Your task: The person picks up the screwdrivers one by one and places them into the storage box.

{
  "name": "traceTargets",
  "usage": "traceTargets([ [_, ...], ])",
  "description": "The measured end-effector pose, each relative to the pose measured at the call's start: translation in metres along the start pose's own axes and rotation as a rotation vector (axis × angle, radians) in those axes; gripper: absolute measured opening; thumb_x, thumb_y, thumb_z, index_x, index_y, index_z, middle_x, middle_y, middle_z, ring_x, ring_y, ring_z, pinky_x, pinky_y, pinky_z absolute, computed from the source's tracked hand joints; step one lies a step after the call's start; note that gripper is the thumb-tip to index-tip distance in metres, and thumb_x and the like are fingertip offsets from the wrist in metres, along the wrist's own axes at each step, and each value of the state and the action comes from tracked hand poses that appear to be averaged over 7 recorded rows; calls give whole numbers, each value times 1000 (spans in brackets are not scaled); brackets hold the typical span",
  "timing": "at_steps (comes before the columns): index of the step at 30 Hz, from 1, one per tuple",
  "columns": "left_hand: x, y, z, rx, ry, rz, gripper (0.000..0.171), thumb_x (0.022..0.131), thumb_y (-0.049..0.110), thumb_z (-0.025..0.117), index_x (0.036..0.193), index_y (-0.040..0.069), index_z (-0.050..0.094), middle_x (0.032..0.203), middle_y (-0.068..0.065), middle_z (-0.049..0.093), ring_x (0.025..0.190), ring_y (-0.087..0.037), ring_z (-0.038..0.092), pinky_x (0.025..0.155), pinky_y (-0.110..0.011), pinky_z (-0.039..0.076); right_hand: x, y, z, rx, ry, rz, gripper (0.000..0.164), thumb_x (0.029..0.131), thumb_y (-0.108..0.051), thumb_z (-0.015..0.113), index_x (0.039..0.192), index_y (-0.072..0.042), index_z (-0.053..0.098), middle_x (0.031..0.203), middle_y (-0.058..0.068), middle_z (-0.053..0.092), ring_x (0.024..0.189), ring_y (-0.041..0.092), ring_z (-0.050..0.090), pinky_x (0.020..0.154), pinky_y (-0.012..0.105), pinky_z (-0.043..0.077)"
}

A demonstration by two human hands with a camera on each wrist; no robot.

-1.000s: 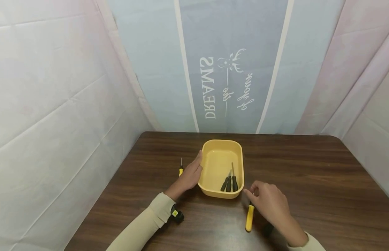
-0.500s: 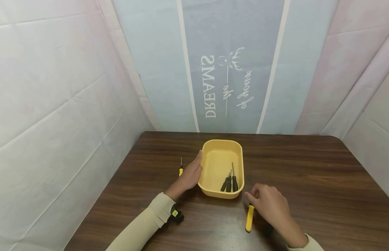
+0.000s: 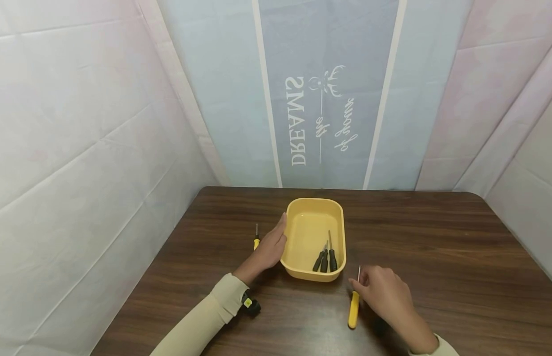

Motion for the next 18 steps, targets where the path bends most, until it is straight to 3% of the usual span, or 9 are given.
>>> traceTargets([
  [18, 12, 8, -13, -27, -33, -36, 59, 110, 17, 29, 163, 8, 6, 169, 5, 0, 154, -9, 7, 123, -38, 17, 16, -1, -12, -48, -100, 42, 37, 86, -36, 79, 60, -21, 57, 57, -7, 47, 52, 14, 44, 45, 33, 33],
])
Point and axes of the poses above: each hand's wrist, its own x-axis towards the middle knuckle, its own z-axis out of the palm, y = z × x, the point moved 1 cm from there along x, towards the middle knuckle
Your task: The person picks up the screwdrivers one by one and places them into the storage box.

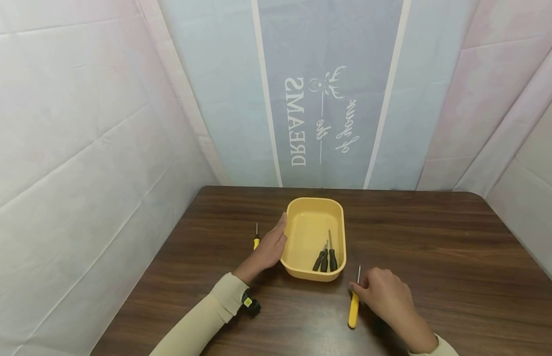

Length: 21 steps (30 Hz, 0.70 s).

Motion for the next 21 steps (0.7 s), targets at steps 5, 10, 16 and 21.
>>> traceTargets([
  [5, 2, 0, -1, 5, -2, -7, 58, 110, 18, 28, 163, 8, 6, 169, 5, 0, 154, -10, 7, 123, -38, 18, 3, 1, 0, -1, -32, 19, 41, 86, -38, 78, 58, -20, 55, 55, -7, 46, 51, 14, 43, 45, 32, 32],
  [10, 3, 1, -1, 3, -6, -14, 59, 110, 18, 28, 163, 9, 6, 169, 5, 0, 154, -10, 7, 123, -39, 18, 5, 1, 0, -8, -53, 31, 44, 86, -40, 78, 57, -19, 53, 54, -6, 44, 50, 13, 42, 44, 31, 31],
  [16, 5, 1, -2, -6, -9, -17, 59, 110, 19, 28, 163, 9, 5, 169, 6, -1, 153, -9, 6, 123, -38, 17, 8, 0, 0, -8, -80, 37, 45, 86, -37, 78, 56, -19, 50, 52, -7, 42, 49, 13, 40, 45, 29, 29],
  [21, 7, 2, -3, -4, -7, -18, 58, 110, 19, 28, 163, 9, 6, 169, 5, 0, 154, -10, 7, 123, -38, 17, 10, 1, 1, -10, -82, 39, 50, 87, -39, 78, 53, -19, 46, 51, -8, 37, 48, 11, 35, 45, 27, 25],
])
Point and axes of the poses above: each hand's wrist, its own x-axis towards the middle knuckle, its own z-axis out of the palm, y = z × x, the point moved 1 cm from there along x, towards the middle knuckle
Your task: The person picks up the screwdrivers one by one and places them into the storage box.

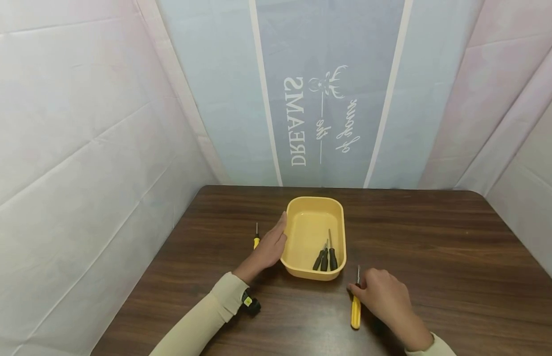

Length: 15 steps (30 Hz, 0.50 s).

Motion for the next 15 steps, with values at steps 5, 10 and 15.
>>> traceTargets([
  [5, 0, 0, 0, 1, -2, -3, 58, 110, 19, 27, 163, 9, 5, 168, 6, -1, 153, -8, 6, 123, -37, 17, 0, 0, 2, -5, -7, 18, 53, 87, -41, 77, 51, -19, 45, 48, -10, 34, 46, 9, 32, 44, 26, 22],
  [10, 0, 0, -1, -2, -3, 3, 58, 110, 19, 27, 163, 8, 6, 168, 5, -1, 154, -9, 5, 123, -37, 17, 1, 2, 3, -6, -2, 19, 54, 87, -40, 77, 50, -19, 45, 48, -10, 32, 46, 9, 32, 44, 25, 23],
  [15, 0, 0, -1, -8, -1, 7, 58, 110, 18, 27, 163, 7, 7, 168, 5, 0, 154, -10, 6, 123, -37, 17, 0, 2, 4, -6, -16, 39, 53, 87, -39, 77, 50, -18, 46, 48, -9, 33, 46, 10, 34, 43, 25, 25],
])
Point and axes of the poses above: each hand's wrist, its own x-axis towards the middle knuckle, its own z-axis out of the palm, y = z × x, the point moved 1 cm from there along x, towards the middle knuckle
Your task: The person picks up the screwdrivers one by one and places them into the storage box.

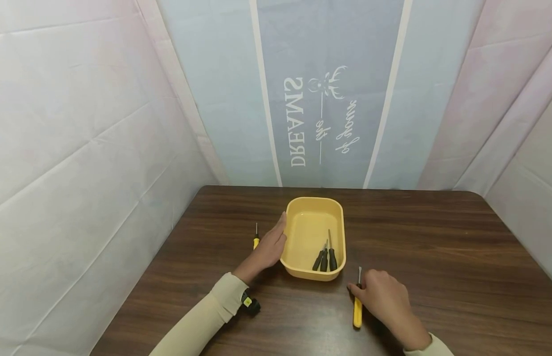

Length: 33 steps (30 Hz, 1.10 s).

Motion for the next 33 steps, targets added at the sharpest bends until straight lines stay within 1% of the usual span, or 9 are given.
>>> traceTargets([
  [10, -2, 1, 0, 7, 3, -16, 58, 110, 18, 28, 164, 9, 6, 168, 7, 0, 153, -7, 7, 123, -38, 18, -1, 2, 0, 3, 7, 13, 50, 88, -34, 75, 50, -17, 47, 47, -8, 35, 44, 11, 36, 43, 26, 27],
  [18, 0, 2, 1, 0, 3, -14, 59, 110, 17, 29, 164, 9, 6, 168, 6, 0, 153, -8, 7, 123, -38, 17, 2, 6, -1, 17, 28, 28, 50, 91, -30, 69, 50, -19, 41, 49, -9, 29, 45, 11, 32, 44, 26, 24],
  [25, -1, -2, 1, -17, 2, 1, 59, 111, 18, 28, 164, 11, 3, 168, 7, -1, 154, -10, 7, 123, -40, 18, 3, 9, 0, 45, 10, 47, 48, 91, -31, 67, 51, -19, 43, 49, -8, 31, 45, 12, 35, 44, 27, 26],
  [33, -3, -6, 2, -9, -2, -26, 59, 111, 21, 29, 164, 15, 2, 168, 10, -2, 153, -6, 6, 123, -38, 18, 4, 9, 4, 36, 27, 31, 51, 91, -33, 69, 50, -19, 44, 49, -9, 29, 45, 11, 33, 44, 26, 24],
])
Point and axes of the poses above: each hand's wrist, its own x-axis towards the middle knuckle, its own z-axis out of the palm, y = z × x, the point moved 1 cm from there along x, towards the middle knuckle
